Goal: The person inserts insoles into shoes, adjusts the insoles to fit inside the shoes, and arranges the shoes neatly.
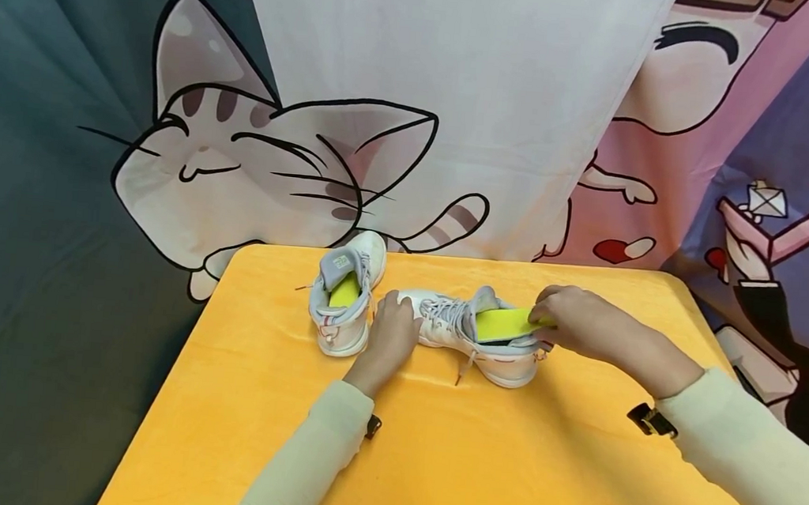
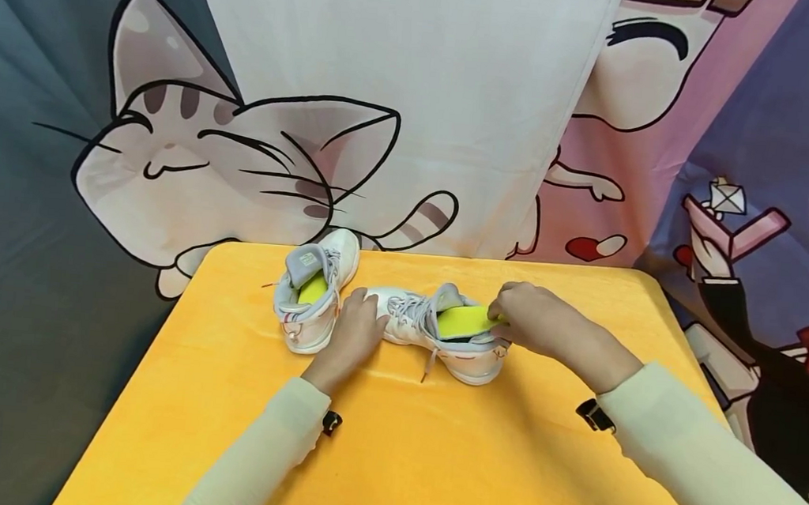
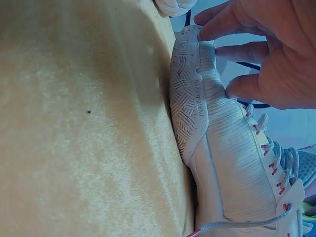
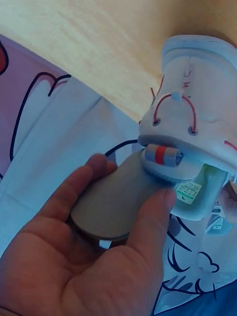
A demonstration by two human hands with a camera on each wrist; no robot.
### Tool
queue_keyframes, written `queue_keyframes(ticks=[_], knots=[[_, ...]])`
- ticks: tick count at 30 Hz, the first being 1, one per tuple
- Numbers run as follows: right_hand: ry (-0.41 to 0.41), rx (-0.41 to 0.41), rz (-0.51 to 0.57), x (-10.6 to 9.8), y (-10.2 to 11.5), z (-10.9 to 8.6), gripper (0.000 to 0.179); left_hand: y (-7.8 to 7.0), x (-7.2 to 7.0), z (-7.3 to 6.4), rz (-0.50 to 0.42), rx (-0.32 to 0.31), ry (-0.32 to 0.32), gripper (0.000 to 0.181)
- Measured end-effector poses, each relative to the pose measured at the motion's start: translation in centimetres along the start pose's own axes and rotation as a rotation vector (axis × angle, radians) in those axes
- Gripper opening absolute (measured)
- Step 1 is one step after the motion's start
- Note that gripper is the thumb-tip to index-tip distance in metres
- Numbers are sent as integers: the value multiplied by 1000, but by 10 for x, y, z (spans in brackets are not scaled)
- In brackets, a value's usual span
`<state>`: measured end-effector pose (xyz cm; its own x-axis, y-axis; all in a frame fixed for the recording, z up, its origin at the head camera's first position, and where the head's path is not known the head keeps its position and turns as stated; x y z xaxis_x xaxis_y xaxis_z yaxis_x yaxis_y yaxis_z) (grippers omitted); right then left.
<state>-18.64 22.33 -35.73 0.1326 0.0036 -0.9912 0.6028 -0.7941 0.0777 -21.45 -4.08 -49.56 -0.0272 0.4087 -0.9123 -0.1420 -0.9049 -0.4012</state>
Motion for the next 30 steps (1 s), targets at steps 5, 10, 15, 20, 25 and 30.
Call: queue_keyframes(ticks=[5,10,15,20,25,30], knots=[[-113,26,41,9,0,-2,9,0,1,0,8,4,2,34],[-211,41,67,17,1,-3,8,-1,2,0,15,19,-11,34],[-279,56,59,23,2,-1,10,-1,1,0,21,21,-21,34],[-290,82,38,30,6,5,11,1,1,0,26,17,-17,34],[-304,86,51,37,11,12,8,2,1,0,20,16,-23,32],[-300,95,57,48,14,21,7,2,2,0,12,18,-24,33]])
Point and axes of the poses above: each hand's wrist, its own z-axis towards the middle knuckle, its own x-axis out of the palm, y = z × x, the point moved 2 cm from there along z, towards the middle knuckle, and after that the axes turned 3 degrees about x, right-handed, at the moved point
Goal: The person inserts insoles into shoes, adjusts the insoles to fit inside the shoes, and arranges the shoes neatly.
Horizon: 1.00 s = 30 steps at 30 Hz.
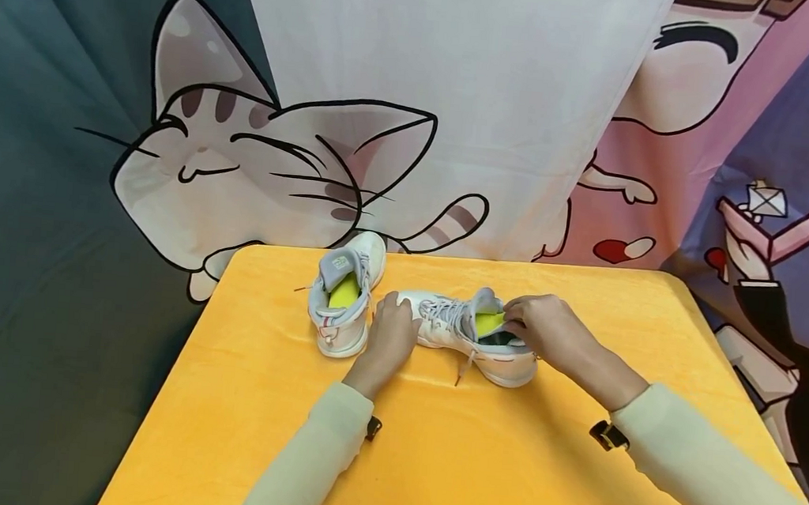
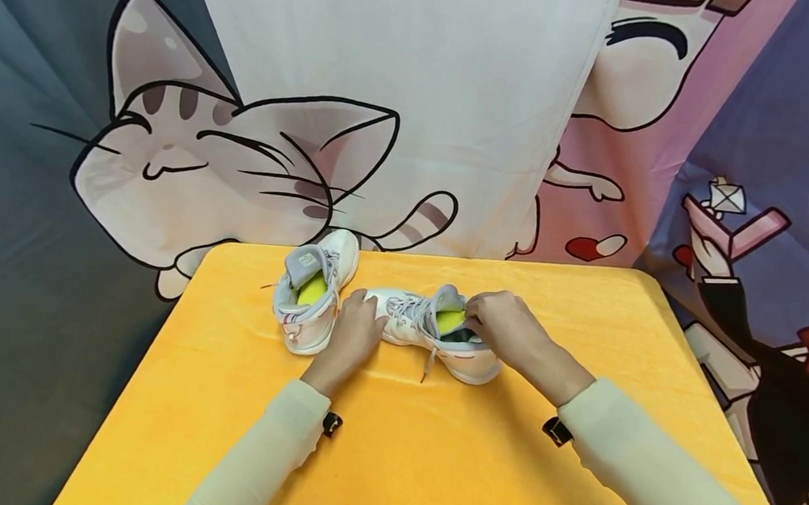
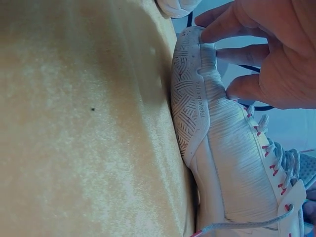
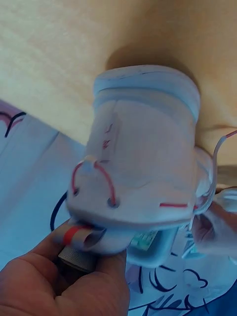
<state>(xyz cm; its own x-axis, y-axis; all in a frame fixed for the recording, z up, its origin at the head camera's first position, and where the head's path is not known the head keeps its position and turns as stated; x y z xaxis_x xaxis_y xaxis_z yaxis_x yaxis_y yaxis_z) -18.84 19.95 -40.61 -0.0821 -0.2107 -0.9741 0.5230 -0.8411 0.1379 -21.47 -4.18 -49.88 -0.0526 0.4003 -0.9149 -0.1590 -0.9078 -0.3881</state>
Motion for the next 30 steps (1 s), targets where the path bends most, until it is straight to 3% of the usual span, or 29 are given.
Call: queue_keyframes(ticks=[7,17,22,30], knots=[[55,12,28,23,5,11,8,0,0,0,11,-12,21,33],[91,-58,32,19,10,13,13,1,0,2,7,-3,19,35],[208,6,108,9,4,12,17,0,-1,1,9,7,19,34],[278,121,171,-3,-2,6,23,0,-2,1,10,-5,20,33]])
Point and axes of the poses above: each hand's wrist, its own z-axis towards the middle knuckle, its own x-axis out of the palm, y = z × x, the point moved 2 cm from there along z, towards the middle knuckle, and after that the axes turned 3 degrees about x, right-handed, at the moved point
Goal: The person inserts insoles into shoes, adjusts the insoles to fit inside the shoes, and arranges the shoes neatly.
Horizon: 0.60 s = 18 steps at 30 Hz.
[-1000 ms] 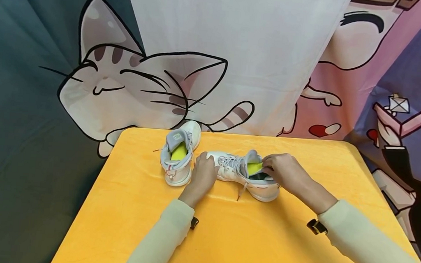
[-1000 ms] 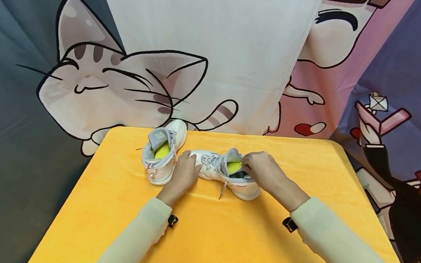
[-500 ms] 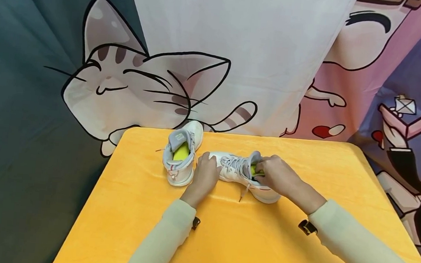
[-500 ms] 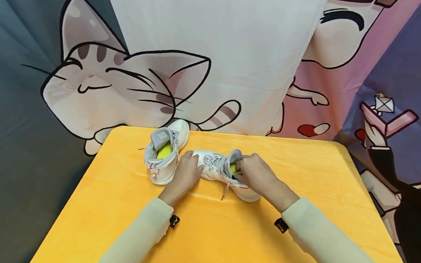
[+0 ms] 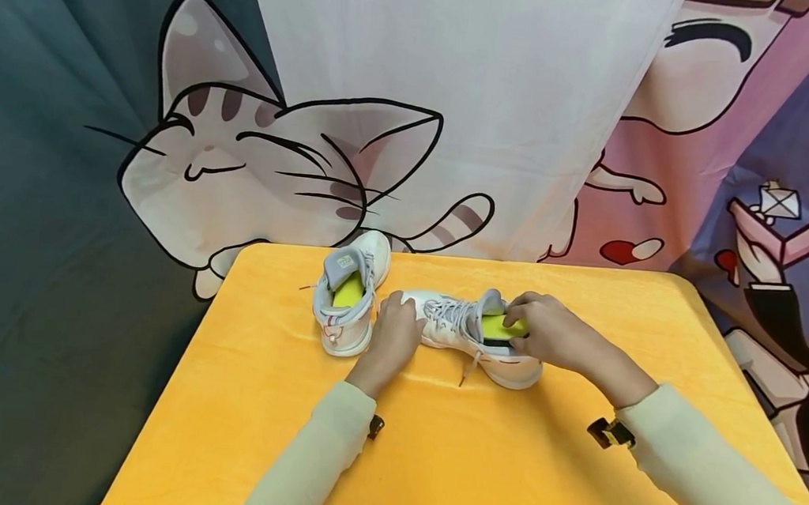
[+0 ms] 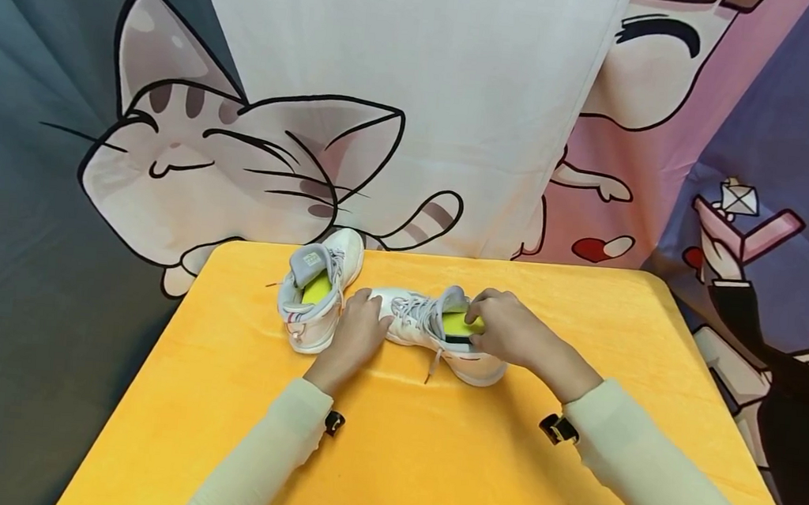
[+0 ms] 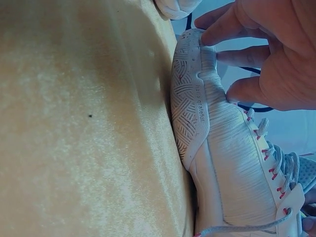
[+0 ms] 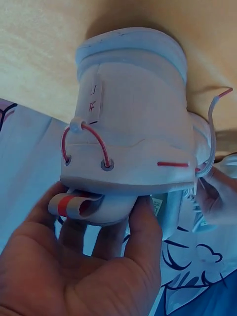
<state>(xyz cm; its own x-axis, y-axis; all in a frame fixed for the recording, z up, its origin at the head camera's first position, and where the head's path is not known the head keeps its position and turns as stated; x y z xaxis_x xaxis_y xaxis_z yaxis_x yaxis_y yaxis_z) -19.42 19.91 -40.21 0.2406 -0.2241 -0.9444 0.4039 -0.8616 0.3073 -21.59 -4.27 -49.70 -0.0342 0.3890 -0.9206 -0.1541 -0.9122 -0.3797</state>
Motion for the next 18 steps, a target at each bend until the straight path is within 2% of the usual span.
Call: queue_keyframes(ticks=[6,10,18], knots=[[17,93,6,-3,1,0,33,0,0,1,-9,-7,7,34],[20,121,27,-2,4,5,38,1,0,1,-5,-17,15,36],[-11,59,21,12,8,15,30,-1,-1,0,2,-7,22,35]])
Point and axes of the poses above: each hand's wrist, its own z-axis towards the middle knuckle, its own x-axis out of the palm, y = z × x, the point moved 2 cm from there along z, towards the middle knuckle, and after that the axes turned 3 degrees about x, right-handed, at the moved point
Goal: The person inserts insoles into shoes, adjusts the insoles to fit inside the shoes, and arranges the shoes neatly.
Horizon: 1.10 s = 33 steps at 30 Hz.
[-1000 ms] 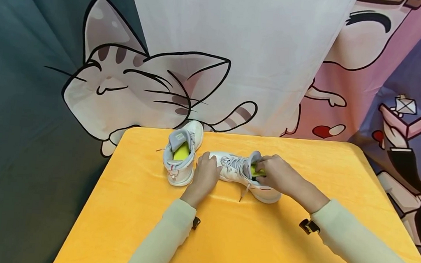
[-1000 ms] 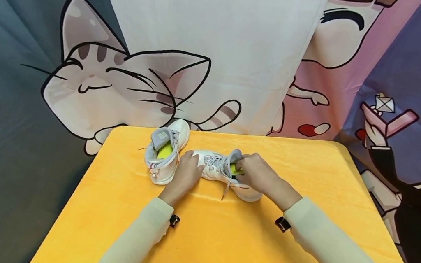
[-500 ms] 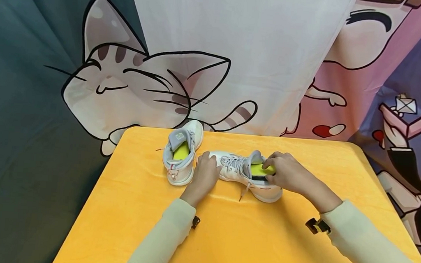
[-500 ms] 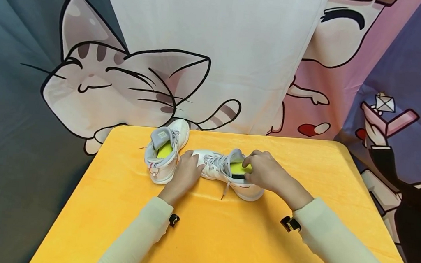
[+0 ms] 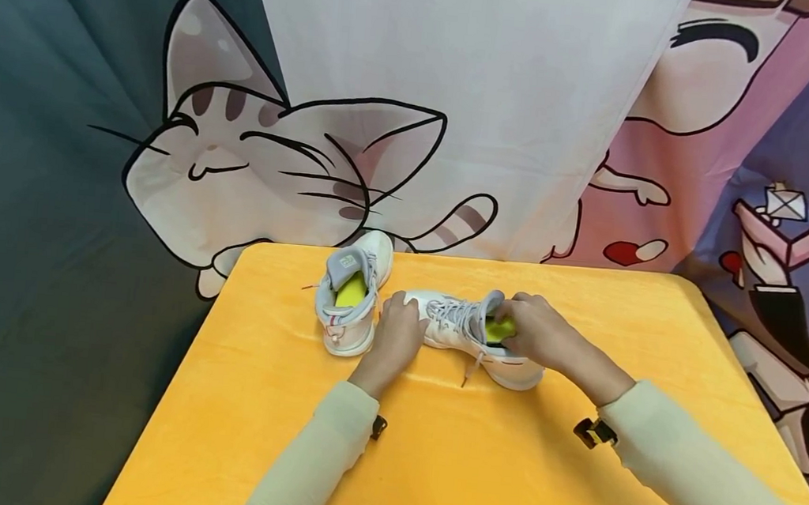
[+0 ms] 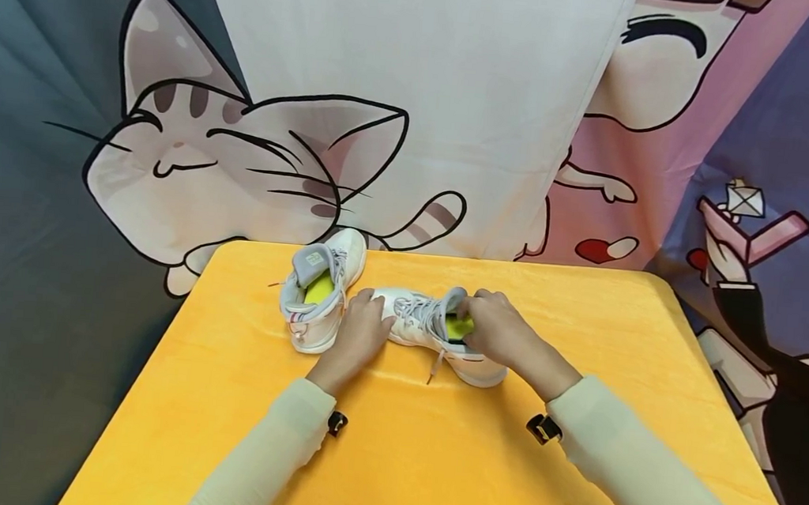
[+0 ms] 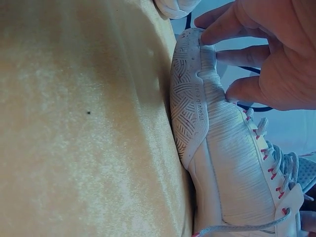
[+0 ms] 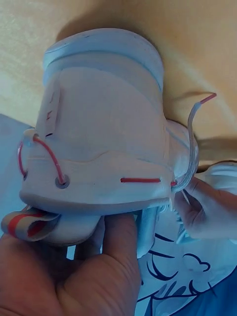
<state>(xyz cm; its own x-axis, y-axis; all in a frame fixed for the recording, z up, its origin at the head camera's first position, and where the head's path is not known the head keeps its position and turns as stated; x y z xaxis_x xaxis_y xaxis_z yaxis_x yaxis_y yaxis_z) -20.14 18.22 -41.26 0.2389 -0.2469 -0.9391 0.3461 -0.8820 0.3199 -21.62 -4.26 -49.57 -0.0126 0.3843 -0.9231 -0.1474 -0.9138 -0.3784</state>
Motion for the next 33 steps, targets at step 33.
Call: queue_keyframes(ticks=[33], knots=[[-20,-119,60,-16,-14,-24,24,0,0,-3,-19,16,-47,35]])
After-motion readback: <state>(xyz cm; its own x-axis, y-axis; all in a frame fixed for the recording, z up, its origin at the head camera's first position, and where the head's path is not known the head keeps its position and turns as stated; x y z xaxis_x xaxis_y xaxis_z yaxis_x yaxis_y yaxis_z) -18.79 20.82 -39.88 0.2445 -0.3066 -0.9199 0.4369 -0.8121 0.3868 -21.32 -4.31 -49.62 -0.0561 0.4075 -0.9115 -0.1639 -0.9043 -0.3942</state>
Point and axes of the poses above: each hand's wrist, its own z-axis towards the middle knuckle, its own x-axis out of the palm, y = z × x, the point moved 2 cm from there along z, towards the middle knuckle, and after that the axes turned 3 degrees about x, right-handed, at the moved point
